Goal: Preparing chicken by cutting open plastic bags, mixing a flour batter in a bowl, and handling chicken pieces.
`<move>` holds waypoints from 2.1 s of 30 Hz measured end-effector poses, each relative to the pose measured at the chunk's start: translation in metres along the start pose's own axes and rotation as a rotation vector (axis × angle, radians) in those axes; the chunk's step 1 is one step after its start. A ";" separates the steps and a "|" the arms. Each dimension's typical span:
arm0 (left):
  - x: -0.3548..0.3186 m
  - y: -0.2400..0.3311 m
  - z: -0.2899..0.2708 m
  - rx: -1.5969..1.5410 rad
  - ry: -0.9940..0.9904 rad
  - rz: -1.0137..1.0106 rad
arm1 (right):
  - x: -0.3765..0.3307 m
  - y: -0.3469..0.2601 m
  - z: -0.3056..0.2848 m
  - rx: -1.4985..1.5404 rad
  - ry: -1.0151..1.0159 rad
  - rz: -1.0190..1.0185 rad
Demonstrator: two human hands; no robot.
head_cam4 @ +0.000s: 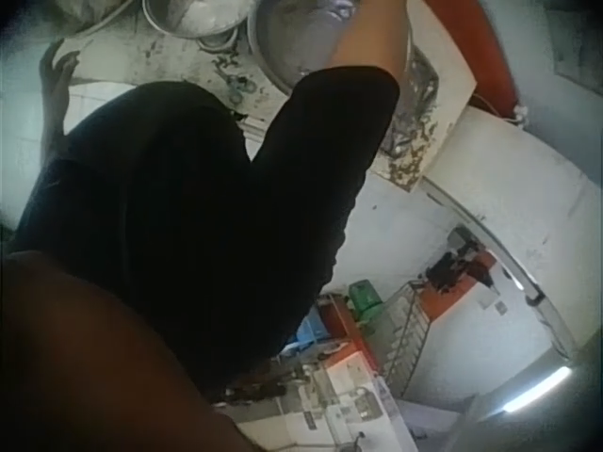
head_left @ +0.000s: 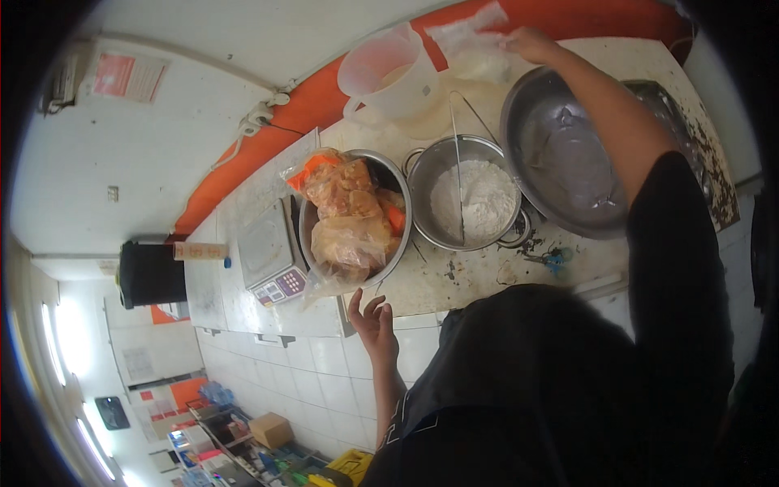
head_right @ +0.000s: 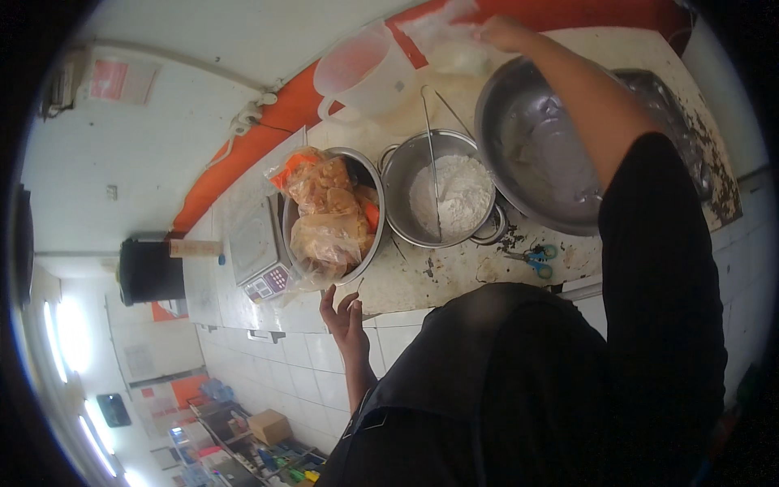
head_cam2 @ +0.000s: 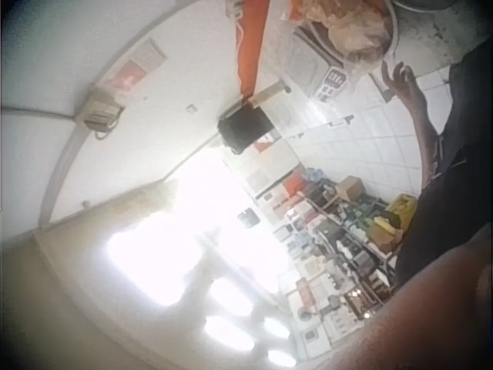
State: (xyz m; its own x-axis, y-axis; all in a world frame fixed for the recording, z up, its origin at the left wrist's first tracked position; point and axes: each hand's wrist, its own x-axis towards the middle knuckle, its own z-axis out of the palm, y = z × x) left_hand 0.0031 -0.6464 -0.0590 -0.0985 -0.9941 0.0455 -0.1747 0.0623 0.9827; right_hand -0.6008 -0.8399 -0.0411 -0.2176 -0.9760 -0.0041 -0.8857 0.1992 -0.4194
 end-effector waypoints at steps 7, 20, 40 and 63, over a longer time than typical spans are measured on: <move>-0.009 -0.008 -0.008 0.028 0.017 -0.065 | -0.035 0.003 0.037 -0.204 0.106 0.291; 0.031 -0.002 -0.001 0.056 0.047 0.063 | -0.082 -0.127 0.015 -0.196 0.306 -0.668; 0.132 0.038 0.030 0.138 -0.235 0.562 | -0.061 -0.146 0.005 -0.749 0.174 -0.821; 0.275 0.140 0.021 0.237 -0.481 0.618 | -0.196 -0.237 -0.139 -1.096 0.521 -0.860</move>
State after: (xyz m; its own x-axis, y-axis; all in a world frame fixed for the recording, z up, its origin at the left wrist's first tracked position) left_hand -0.0688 -0.9089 0.0876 -0.6452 -0.6307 0.4312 -0.1487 0.6572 0.7389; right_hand -0.4055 -0.6838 0.1855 0.6102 -0.7329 0.3008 -0.6250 -0.2120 0.7513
